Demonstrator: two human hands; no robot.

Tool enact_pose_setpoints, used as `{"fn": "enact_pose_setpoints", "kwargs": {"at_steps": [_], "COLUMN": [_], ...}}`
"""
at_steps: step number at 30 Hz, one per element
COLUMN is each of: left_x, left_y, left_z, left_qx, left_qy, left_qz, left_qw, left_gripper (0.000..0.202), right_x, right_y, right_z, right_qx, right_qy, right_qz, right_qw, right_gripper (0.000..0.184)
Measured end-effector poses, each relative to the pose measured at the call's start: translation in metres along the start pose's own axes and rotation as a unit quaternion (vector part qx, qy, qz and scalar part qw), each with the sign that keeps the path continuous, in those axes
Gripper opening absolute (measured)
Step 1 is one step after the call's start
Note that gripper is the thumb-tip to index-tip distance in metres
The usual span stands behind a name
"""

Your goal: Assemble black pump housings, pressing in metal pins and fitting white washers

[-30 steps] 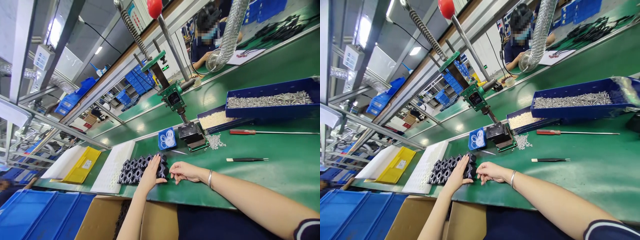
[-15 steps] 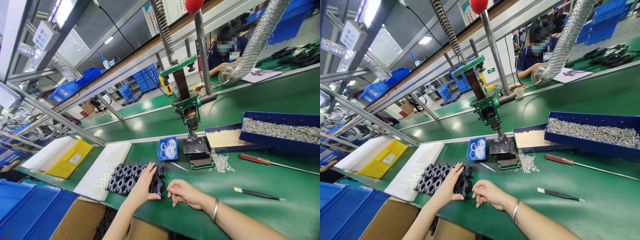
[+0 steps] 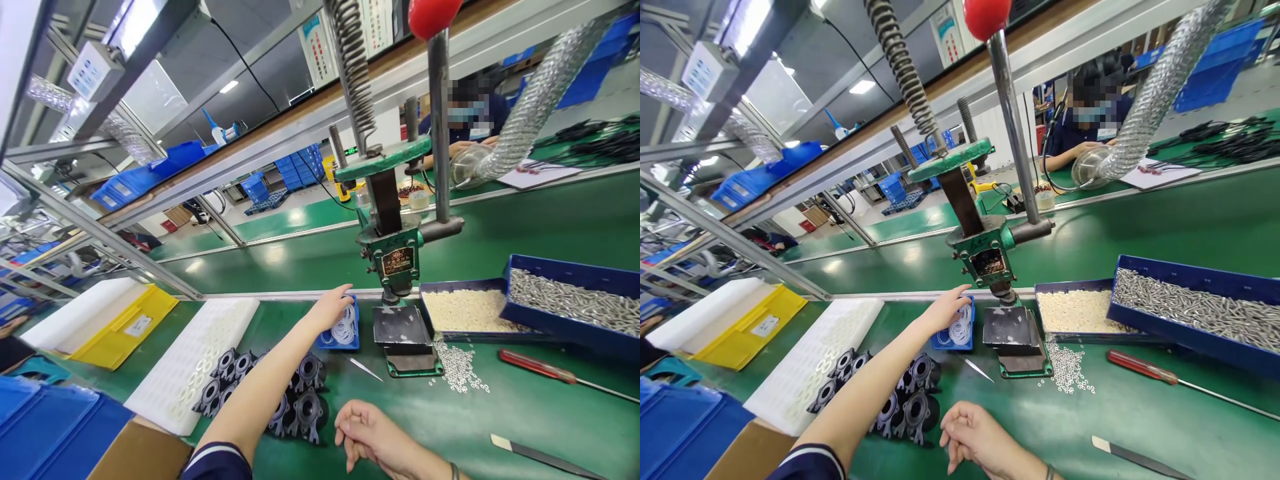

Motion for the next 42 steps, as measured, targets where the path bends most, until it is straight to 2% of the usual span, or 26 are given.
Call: {"fn": "enact_pose_setpoints", "kwargs": {"at_steps": [4,7,11,15,18,21,26,30,33,36,40,42], "left_x": [0.007,0.003,-0.019,-0.052,-0.074,-0.092,-0.110,-0.104,-0.093,-0.085,-0.085,-0.091], "left_y": [0.009,0.010,-0.001,-0.024,-0.051,-0.087,-0.161,-0.218,-0.245,-0.263,-0.282,-0.292], "left_z": [0.003,0.001,-0.012,-0.028,-0.029,-0.015,0.030,0.065,0.082,0.092,0.098,0.099], "left_qx": [-0.007,-0.022,-0.053,-0.141,-0.209,-0.252,-0.292,-0.318,-0.328,-0.325,-0.307,-0.295], "left_qy": [-0.021,-0.054,-0.118,-0.172,-0.236,-0.324,-0.446,-0.493,-0.507,-0.502,-0.482,-0.442], "left_qz": [-0.011,-0.003,0.035,0.140,0.227,0.285,0.321,0.322,0.300,0.284,0.301,0.323], "left_qw": [1.000,0.998,0.991,0.965,0.921,0.866,0.783,0.743,0.739,0.750,0.763,0.783], "left_gripper": [0.035,0.027,0.020,0.017,0.013,0.019,0.027,0.023,0.020,0.020,0.022,0.022], "right_x": [-0.004,-0.007,-0.006,-0.002,0.001,0.003,0.006,0.022,0.056,0.094,0.118,0.126], "right_y": [0.007,0.011,0.008,0.001,-0.004,-0.008,-0.016,-0.030,-0.050,-0.068,-0.068,-0.064], "right_z": [0.009,0.013,0.011,0.003,-0.002,-0.005,-0.010,-0.031,-0.053,-0.063,-0.058,-0.050], "right_qx": [-0.003,-0.005,-0.012,-0.026,-0.037,-0.049,-0.077,-0.168,-0.246,-0.281,-0.263,-0.239], "right_qy": [-0.005,-0.006,-0.006,-0.017,-0.029,-0.044,-0.096,-0.188,-0.246,-0.288,-0.320,-0.325], "right_qz": [-0.003,0.003,0.008,0.007,0.004,-0.004,-0.020,-0.002,-0.020,-0.065,-0.054,-0.052], "right_qw": [1.000,1.000,1.000,0.999,0.999,0.998,0.992,0.968,0.937,0.913,0.908,0.913], "right_gripper": [0.056,0.057,0.055,0.050,0.049,0.047,0.047,0.050,0.047,0.037,0.035,0.036]}}
Point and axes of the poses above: each hand's wrist, its own y-axis towards the middle knuckle, its own x-axis out of the palm, z = x × y, the point moved 8 cm from there along y, towards the middle knuckle, and after that the axes turned 13 degrees about z, right-handed, at the moved point
